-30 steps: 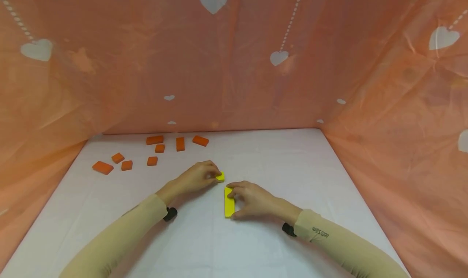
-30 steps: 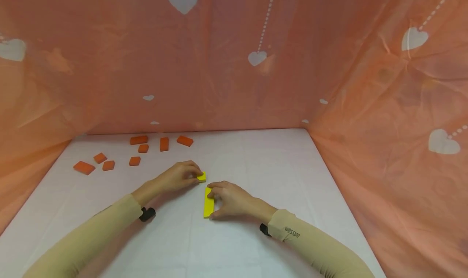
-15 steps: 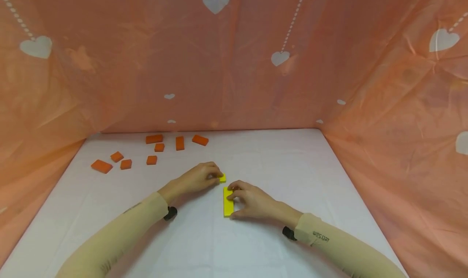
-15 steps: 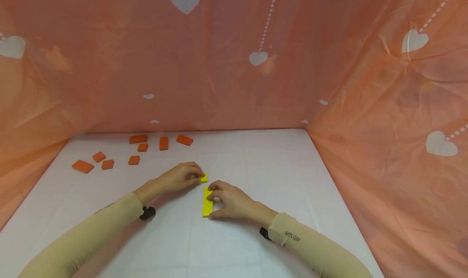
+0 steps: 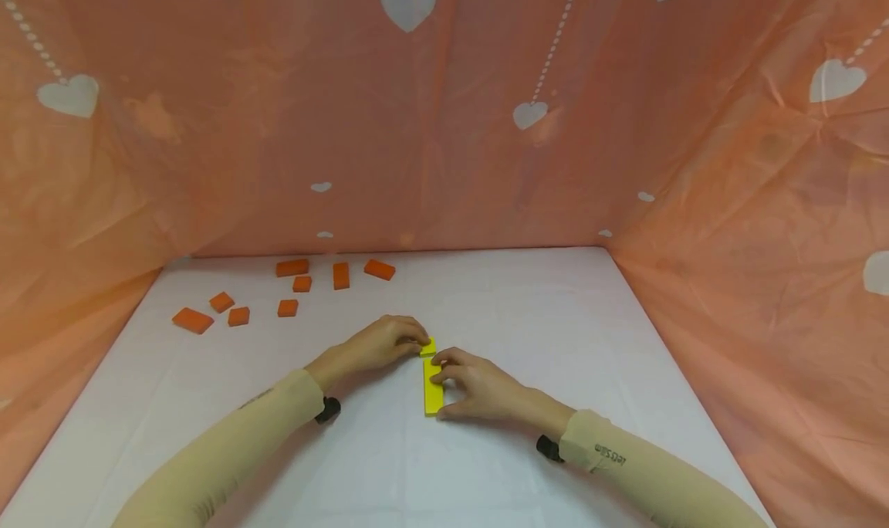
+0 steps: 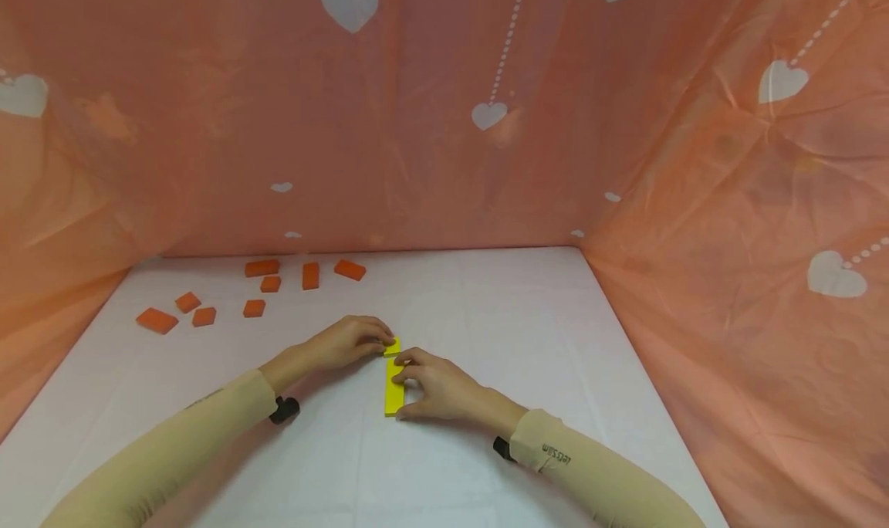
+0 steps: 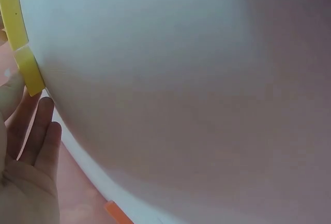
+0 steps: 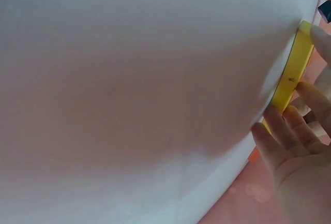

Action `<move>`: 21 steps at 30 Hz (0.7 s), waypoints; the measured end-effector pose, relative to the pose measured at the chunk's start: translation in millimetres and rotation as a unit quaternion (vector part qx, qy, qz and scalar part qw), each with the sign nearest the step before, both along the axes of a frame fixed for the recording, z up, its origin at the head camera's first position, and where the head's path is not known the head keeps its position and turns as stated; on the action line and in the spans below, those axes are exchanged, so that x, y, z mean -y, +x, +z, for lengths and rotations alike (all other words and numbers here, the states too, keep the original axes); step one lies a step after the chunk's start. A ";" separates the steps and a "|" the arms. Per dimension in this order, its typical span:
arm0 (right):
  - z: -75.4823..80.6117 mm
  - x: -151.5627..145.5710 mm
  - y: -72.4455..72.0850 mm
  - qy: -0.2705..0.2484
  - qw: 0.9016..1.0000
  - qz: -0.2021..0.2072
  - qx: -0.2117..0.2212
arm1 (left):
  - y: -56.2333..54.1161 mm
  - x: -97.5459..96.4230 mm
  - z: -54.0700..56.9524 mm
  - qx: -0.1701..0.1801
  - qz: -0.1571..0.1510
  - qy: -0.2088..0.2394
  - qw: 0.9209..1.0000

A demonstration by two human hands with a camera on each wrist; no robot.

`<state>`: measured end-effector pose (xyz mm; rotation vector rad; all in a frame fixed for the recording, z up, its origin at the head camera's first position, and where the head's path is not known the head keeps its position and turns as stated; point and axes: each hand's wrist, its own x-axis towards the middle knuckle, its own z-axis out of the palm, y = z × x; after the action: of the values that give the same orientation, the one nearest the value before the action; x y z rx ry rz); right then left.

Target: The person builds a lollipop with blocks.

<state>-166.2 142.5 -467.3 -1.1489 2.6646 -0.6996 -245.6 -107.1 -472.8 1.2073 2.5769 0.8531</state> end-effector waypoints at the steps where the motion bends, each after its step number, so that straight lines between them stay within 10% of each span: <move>1: -0.1 0.0 0.5 0.000 1.000 -0.001 0.001 | -0.1 0.0 -0.6 -0.001 -0.001 -0.003 1.000; 21: -0.5 -3.2 2.2 -0.004 1.000 -0.002 0.007 | 4.7 -5.3 -1.3 -0.002 -0.003 -0.010 1.000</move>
<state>-164.0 145.7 -467.8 -1.1370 2.6566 -0.7155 -240.9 -101.8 -474.1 1.2128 2.5759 0.8237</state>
